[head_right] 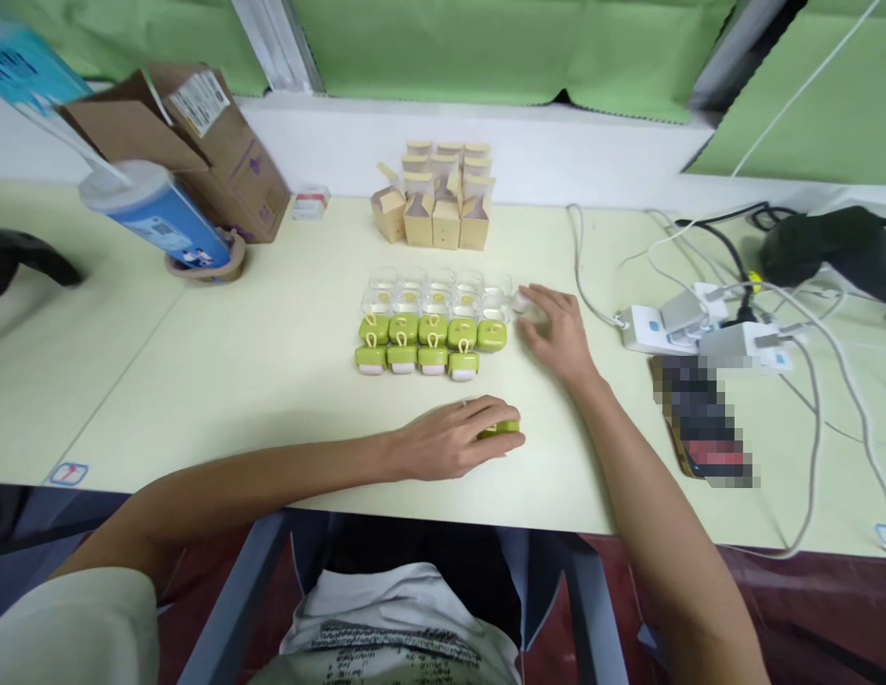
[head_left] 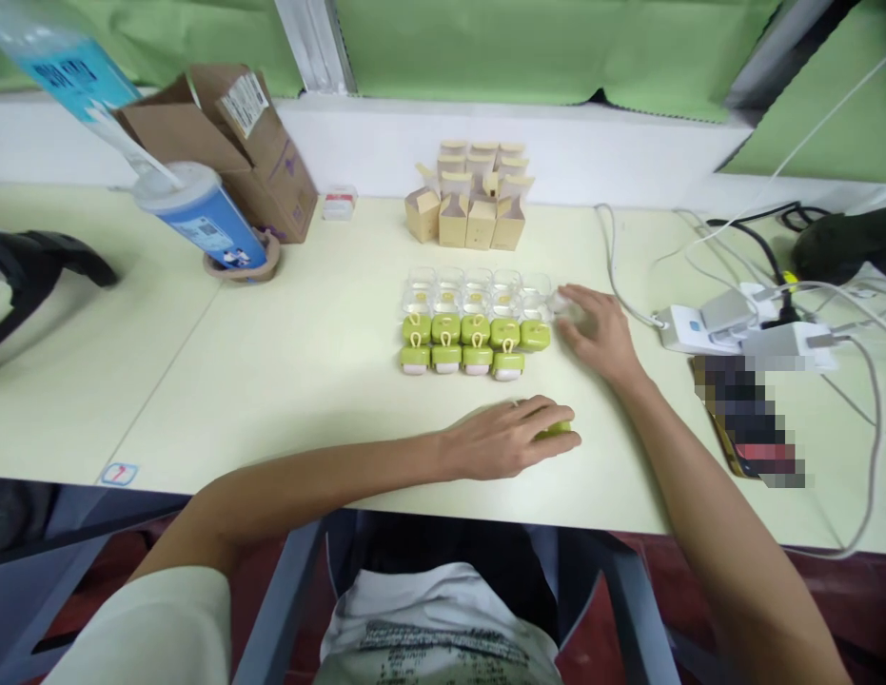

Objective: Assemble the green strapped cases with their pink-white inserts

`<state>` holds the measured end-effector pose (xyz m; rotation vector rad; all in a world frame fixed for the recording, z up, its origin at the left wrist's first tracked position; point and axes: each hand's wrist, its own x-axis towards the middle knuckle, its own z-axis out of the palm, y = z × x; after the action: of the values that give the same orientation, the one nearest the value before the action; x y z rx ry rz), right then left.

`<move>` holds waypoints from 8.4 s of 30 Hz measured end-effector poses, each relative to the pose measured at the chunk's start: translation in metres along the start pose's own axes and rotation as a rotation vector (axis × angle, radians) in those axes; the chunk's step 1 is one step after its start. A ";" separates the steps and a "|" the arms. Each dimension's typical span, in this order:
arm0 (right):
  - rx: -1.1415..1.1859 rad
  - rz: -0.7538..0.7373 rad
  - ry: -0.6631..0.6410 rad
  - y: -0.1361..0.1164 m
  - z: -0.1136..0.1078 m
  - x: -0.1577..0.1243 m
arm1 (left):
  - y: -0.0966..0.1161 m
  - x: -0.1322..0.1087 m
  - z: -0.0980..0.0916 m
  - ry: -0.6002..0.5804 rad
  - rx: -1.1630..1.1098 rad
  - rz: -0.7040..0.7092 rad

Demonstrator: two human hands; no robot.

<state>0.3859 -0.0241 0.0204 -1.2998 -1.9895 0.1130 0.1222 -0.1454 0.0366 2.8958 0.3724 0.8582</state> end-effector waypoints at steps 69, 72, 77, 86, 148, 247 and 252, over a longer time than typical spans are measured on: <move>0.707 -0.010 -0.213 -0.156 -0.004 -0.043 | -0.027 -0.048 -0.061 0.502 -0.337 -0.526; 0.725 0.024 -0.201 -0.158 -0.004 -0.043 | -0.027 -0.049 -0.063 0.487 -0.388 -0.564; 0.661 0.108 -0.137 -0.163 -0.002 -0.046 | -0.025 -0.047 -0.065 0.405 -0.276 -0.539; 0.475 0.042 -0.016 -0.168 -0.003 -0.048 | -0.026 -0.043 -0.069 0.246 -0.087 -0.384; 0.482 -0.250 -0.139 -0.170 -0.002 -0.048 | -0.013 -0.040 -0.070 0.624 -0.528 -0.516; 0.661 -0.198 -0.019 -0.159 -0.001 -0.042 | -0.021 -0.047 -0.060 0.511 -0.221 -0.395; 0.596 -0.164 0.034 -0.162 -0.001 -0.042 | -0.022 -0.048 -0.061 0.565 -0.231 -0.461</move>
<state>0.2734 -0.1369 0.0714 -0.7477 -1.8250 0.5539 0.0457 -0.1351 0.0591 2.1755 0.8725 1.4845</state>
